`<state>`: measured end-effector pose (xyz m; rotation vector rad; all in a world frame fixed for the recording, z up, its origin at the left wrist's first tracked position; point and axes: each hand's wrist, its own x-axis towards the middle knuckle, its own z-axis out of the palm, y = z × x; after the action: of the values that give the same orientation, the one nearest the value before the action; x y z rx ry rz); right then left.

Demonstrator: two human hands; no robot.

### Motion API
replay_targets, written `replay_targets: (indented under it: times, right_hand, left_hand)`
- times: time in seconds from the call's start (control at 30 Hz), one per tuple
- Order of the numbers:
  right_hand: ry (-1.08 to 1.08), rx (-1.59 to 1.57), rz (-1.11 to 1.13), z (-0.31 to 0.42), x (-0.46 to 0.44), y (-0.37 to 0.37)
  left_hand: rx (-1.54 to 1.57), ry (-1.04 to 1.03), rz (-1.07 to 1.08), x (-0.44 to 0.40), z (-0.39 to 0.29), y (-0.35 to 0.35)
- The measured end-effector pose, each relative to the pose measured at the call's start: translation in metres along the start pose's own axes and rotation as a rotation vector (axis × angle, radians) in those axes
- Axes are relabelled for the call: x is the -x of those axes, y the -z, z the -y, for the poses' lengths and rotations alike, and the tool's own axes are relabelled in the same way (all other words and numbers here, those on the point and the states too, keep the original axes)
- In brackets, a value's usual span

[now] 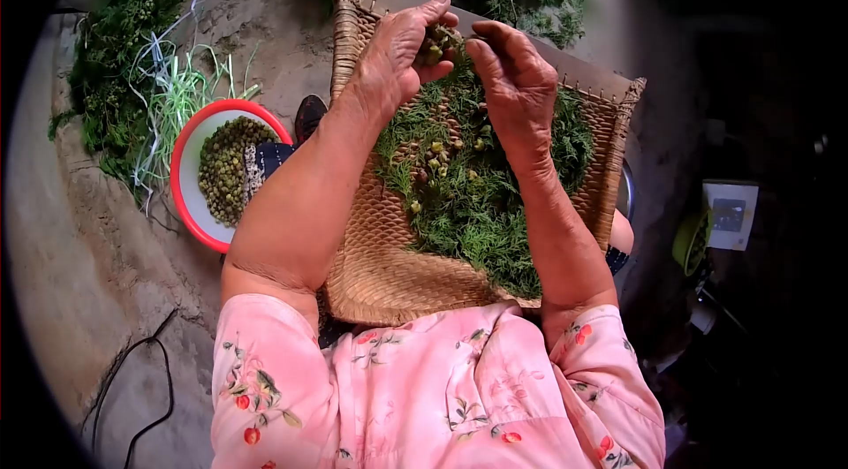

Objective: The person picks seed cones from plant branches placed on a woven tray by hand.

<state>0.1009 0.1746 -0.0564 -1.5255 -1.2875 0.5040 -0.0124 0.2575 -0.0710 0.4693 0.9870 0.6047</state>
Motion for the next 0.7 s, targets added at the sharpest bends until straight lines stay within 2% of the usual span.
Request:
replay_targets:
  times: [0.1,0.17,0.27,0.37,0.43,0.63,0.7]
  right_hand:
    - [-0.038,-0.090,0.111,0.012,-0.004,0.001]
    - [-0.067,-0.089,0.064,0.006,-0.002,0.005]
    - [-0.277,-0.271,0.082,0.003,-0.001,0.010]
    - [-0.249,-0.341,0.083,0.003,0.005,-0.002]
    - [-0.198,-0.279,0.045,-0.001,0.006,-0.010]
    - [-0.367,-0.462,0.105,0.010,0.002,-0.012]
    - [-0.358,-0.434,0.113,0.011,0.002,-0.010]
  left_hand:
    - [0.049,-0.016,0.007,-0.003,0.001,-0.001]
    - [0.042,-0.003,-0.015,0.001,-0.002,-0.002]
    - [0.025,0.017,-0.002,0.005,-0.005,-0.003]
    - [0.070,0.018,0.058,0.001,-0.003,-0.001]
    - [0.173,0.009,0.083,-0.001,-0.001,-0.001]
    - [0.205,-0.019,0.081,-0.011,0.003,0.005]
    - [0.204,-0.014,0.057,-0.005,0.000,0.002]
